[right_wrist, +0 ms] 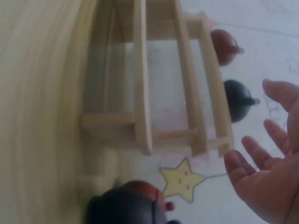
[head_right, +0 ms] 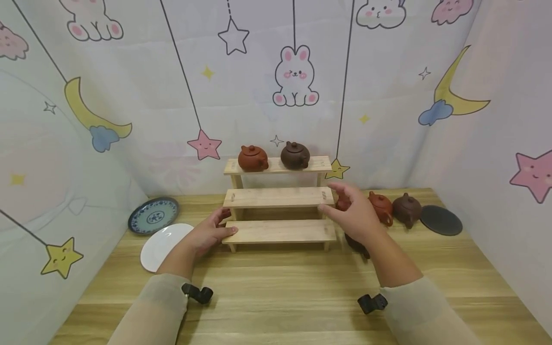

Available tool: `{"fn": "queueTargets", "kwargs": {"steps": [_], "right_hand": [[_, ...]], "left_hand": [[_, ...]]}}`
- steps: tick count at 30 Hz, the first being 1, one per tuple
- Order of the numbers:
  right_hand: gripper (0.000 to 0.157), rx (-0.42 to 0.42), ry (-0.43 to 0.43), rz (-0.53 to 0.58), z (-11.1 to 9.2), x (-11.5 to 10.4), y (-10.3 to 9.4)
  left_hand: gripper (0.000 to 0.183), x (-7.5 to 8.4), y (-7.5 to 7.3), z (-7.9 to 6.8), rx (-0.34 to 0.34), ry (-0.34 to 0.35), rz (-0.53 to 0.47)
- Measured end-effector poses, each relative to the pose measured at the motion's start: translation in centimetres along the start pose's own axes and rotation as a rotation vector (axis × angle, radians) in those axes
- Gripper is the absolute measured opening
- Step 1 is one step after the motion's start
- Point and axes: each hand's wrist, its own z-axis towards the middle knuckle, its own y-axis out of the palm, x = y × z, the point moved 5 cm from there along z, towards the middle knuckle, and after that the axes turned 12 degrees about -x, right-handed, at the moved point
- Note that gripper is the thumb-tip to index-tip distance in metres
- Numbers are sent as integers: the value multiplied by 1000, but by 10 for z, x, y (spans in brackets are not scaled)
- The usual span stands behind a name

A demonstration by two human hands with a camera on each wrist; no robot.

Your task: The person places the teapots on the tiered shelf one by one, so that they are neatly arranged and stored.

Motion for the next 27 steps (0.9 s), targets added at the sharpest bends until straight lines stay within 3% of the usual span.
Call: {"fn": "queueTargets", "kwargs": {"steps": [6,14,27], "right_hand": [[75,42,32,7,-19,34,-9],[81,-8,104,-44,-36,71,-19],[86,-57,187,-127,-36,102,-23]], "left_hand": [[79,0,1,0,0,7,5],[78,-2,2,2,-14,14,-3],[79,4,2,-3,-14,5,-1]]}}
